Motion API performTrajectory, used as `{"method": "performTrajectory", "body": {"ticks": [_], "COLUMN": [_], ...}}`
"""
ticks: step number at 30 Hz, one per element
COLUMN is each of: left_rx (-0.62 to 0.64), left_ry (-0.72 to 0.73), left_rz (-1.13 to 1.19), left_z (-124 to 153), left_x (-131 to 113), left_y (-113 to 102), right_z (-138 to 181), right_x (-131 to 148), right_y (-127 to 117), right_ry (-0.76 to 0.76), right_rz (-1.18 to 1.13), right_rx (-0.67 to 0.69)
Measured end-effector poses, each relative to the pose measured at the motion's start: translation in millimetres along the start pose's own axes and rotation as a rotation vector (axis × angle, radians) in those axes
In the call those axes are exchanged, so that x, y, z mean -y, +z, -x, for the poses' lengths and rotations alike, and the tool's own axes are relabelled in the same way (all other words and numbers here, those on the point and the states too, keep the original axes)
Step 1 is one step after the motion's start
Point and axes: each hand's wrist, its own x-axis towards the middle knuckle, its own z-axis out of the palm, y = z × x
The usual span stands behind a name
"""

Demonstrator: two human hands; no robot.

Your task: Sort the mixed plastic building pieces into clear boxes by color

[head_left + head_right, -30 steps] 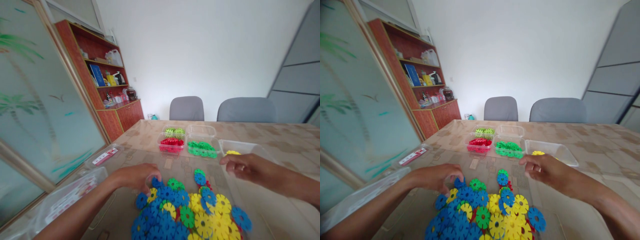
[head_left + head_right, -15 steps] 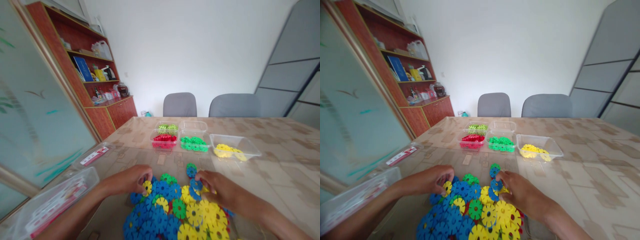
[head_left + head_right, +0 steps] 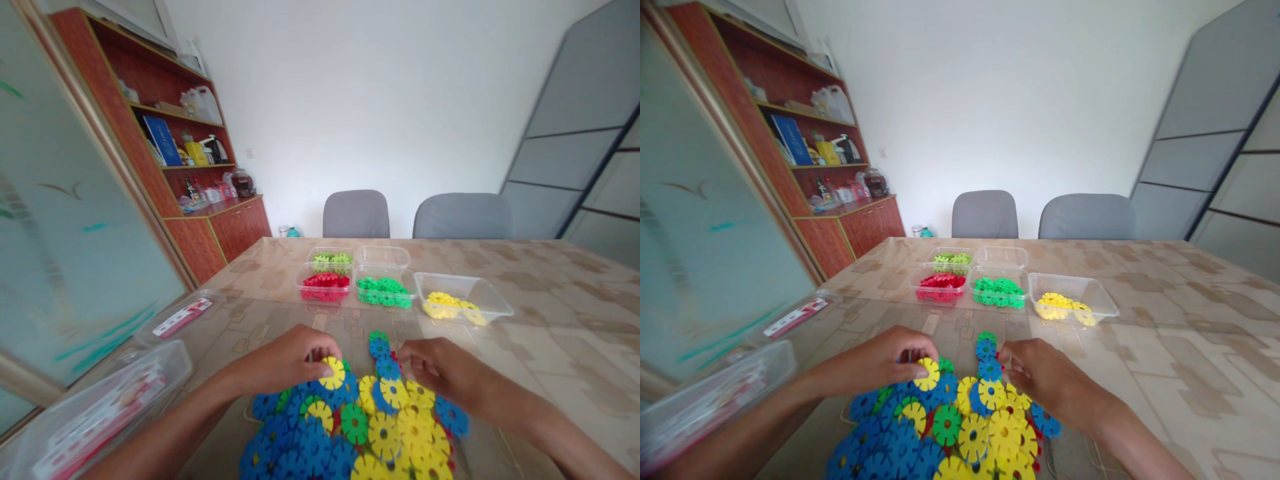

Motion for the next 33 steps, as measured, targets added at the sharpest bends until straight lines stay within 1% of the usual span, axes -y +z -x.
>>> {"method": "performTrajectory", "body": {"ticks": [3,5,8,10,13,15,19,22,25,29,31,33], "left_rx": [0.026,0.074,0.133,0.141,0.126,0.114,0.071,0.053,0.048,0.046,0.051,0.053], "left_ry": [0.078,0.071,0.021,-0.002,-0.036,-0.058,-0.039,-0.015,-0.010,-0.005,-0.006,-0.004], "left_rz": [0.004,-0.004,-0.021,-0.020,-0.014,-0.005,0.013,0.034,0.057,0.075,0.083,0.090], "left_z": [-22,-34,-45,-47,-45,-42,-37,-35,-33,-31,-31,-30], "left_x": [-10,-8,0,3,3,1,-1,0,0,-4,-5,-6], "left_y": [20,32,42,44,43,41,35,29,22,16,15,15], "right_z": [11,14,8,1,-7,-9,-6,-4,-1,-1,-4,-8], "right_x": [4,8,9,6,-2,-6,-8,-7,-1,10,13,14], "right_y": [1,5,17,27,36,38,28,17,15,30,37,39], "right_ry": [0.037,0.042,0.069,0.097,0.101,0.095,0.066,0.014,-0.016,-0.067,-0.059,-0.026], "right_rz": [0.036,0.051,0.112,0.118,0.038,-0.019,-0.126,-0.204,-0.176,-0.084,-0.056,-0.047], "right_rx": [0.068,0.075,0.019,-0.029,-0.058,-0.057,-0.013,0.027,0.021,-0.028,-0.056,-0.078]}}
